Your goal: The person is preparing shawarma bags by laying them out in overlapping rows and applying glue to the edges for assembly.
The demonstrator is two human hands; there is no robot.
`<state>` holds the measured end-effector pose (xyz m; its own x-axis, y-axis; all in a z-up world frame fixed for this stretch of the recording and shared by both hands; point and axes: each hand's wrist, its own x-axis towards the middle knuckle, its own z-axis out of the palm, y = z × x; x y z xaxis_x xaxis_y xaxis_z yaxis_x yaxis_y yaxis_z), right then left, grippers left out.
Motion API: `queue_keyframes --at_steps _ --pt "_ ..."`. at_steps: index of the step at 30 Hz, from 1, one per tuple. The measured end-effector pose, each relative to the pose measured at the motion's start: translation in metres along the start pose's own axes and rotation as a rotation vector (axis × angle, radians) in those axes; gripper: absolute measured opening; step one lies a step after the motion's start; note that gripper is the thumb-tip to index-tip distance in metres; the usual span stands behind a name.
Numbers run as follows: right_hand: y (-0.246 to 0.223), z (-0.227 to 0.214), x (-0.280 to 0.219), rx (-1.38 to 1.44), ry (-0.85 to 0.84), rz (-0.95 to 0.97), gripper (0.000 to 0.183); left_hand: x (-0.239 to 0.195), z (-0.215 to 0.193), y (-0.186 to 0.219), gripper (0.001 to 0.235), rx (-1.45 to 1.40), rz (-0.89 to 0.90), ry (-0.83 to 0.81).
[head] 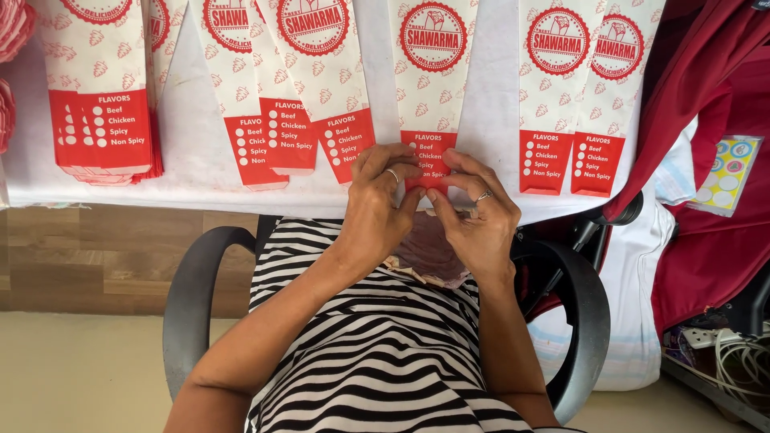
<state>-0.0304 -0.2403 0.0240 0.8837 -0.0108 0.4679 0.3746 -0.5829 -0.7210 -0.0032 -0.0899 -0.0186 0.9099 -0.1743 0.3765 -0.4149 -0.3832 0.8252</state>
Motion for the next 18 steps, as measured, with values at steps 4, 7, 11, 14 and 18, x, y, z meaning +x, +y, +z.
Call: queue_keyframes --at_steps 4,7,11,14,18 --pt "-0.004 -0.005 0.0 0.033 -0.011 0.07 0.012 0.003 -0.008 -0.011 0.025 -0.077 -0.015 -0.057" --pt "-0.005 -0.01 0.001 0.086 -0.019 0.117 0.013 0.012 -0.019 -0.007 0.031 -0.151 -0.039 -0.177" --pt "-0.001 -0.019 -0.006 0.038 0.045 0.113 0.02 0.026 -0.03 0.016 0.038 0.136 0.149 -0.296" --pt "0.016 -0.04 -0.015 -0.12 0.145 0.056 0.025 0.03 -0.024 0.017 0.043 0.266 0.199 -0.387" --pt "0.035 -0.066 -0.028 -0.431 0.206 0.069 0.019 0.03 0.009 0.012 0.047 0.275 0.257 -0.432"
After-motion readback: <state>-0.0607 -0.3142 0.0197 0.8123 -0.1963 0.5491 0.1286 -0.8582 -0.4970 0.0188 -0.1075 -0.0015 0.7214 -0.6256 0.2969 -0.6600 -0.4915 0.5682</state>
